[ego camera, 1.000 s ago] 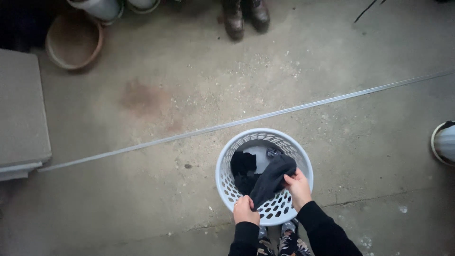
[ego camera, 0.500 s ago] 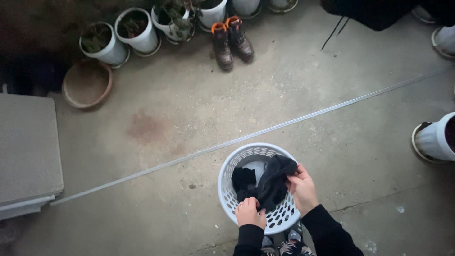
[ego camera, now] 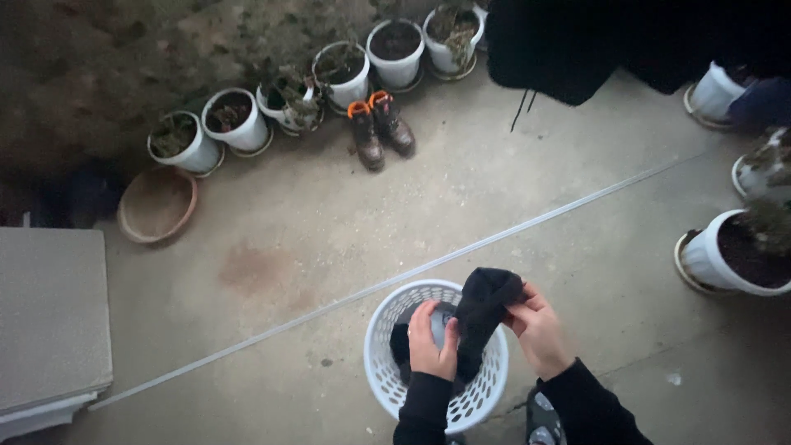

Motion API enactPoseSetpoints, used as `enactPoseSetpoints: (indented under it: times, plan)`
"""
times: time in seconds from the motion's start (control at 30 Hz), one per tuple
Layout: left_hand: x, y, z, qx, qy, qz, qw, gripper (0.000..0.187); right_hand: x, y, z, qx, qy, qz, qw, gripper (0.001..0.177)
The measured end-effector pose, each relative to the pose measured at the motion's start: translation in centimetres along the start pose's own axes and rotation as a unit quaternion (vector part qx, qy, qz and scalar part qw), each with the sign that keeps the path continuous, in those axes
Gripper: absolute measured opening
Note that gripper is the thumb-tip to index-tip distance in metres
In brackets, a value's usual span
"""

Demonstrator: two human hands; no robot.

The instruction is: The person repeatedly picks socks from a white laundry basket and hangs them on a clothesline using clothespins. The person handles black and gray socks one at a time, secures them with orange and white clothespins, and continues until the basket is empty.

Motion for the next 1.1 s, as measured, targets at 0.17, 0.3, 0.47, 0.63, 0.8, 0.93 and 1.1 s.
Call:
enactPoseSetpoints:
  times: [0.17, 0.3, 0.47, 0.63, 0.8, 0.93, 1.1]
  plan:
    - [4.8, 9.2, 2.7, -0.161, 0.009, 0.070, 0.984, 0.044, -3.0, -5.4, -0.8, -0.019, -0.007, 0.032, 0.999, 0.033]
    - [6.4, 14.0, 5.7, -0.208, 0.005, 0.089, 0.974, 0.038, -3.3, -9.4, -3.7, -0.044, -0.018, 0.003, 0.999, 0.029]
    - [7.6, 16.9, 9.5, -0.182, -0.004, -0.008, 0.983, 0.022, -5.0, -15.8, -6.3, -0.114, -0.009, -0.007, 0.993, 0.030]
    - [8.8, 20.0, 11.9, -0.162, 0.002, -0.030, 0.986, 0.027, -7.4, -21.4, -8.0, -0.166, 0.019, -0.015, 0.986, 0.035]
    - [10.3, 22.4, 13.4, -0.161, 0.004, -0.037, 0.986, 0.033, -9.7, -25.0, -8.1, -0.178, 0.045, 0.009, 0.983, 0.049]
    - [11.7, 24.5, 14.2, -0.181, 0.007, -0.011, 0.983, 0.036, -8.9, -25.6, -9.9, -0.250, 0.094, 0.045, 0.963, 0.054]
    - [14.2, 26.1, 14.6, -0.185, 0.019, 0.009, 0.983, 0.045, -7.9, -28.7, -10.6, -0.225, 0.065, -0.041, 0.971, 0.047]
Point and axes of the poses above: each hand's wrist, its own x-axis towards the middle knuckle, its own z-axis out of the palm, y = z × x, the point moved 10 cm from there along x, towards the middle knuckle, and after that the axes turned 12 degrees about z, right-handed, at the moved point
